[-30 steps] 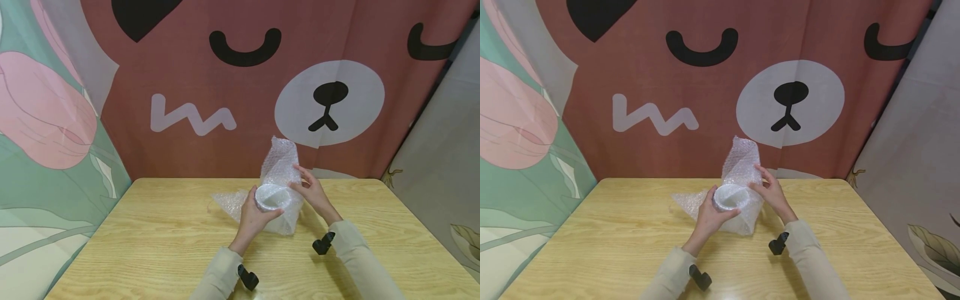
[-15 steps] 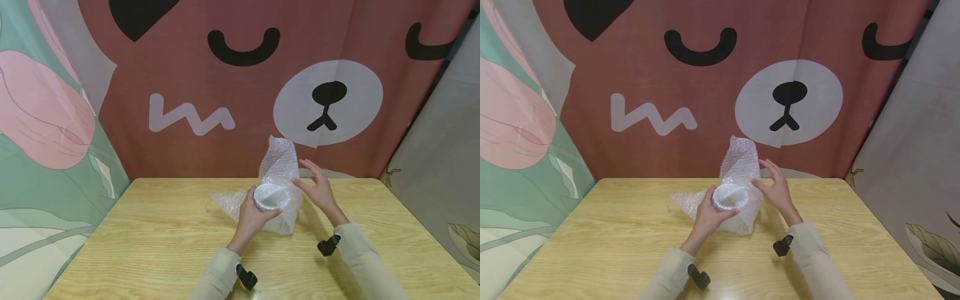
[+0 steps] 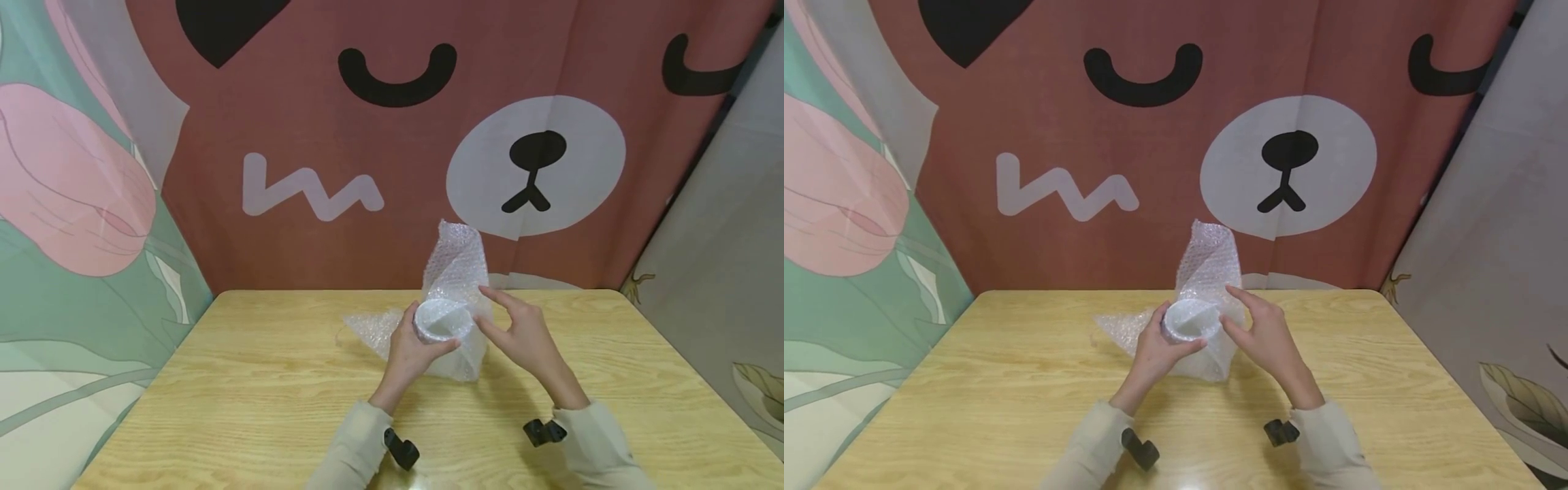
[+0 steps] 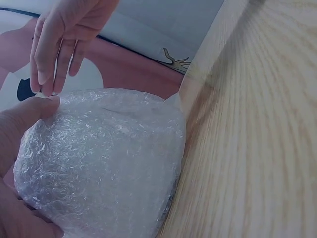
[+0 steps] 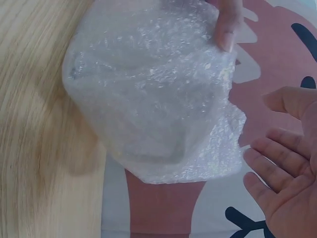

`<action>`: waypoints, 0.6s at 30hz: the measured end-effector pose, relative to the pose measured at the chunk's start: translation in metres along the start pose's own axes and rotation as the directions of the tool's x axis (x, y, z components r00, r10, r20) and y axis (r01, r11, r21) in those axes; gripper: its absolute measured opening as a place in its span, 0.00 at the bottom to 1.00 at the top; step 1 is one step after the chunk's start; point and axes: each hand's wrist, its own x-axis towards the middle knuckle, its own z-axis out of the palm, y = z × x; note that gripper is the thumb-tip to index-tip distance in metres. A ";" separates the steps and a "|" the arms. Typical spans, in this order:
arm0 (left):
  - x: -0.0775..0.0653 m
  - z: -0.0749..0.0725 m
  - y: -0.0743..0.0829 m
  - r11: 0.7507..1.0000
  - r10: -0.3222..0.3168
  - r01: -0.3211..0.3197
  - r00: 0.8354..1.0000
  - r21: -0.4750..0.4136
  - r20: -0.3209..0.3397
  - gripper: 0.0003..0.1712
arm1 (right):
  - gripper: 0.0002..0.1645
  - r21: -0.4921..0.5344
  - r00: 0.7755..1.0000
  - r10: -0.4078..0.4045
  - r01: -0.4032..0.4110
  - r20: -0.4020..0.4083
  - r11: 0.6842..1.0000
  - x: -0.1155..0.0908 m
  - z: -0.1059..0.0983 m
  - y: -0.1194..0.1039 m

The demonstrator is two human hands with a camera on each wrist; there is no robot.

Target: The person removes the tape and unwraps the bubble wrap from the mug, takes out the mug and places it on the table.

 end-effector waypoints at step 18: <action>0.000 -0.003 0.000 1.000 0.010 -0.010 1.000 -0.013 0.015 0.58 | 0.18 -0.033 0.995 -0.098 0.097 -0.006 0.995 -0.006 0.006 -0.001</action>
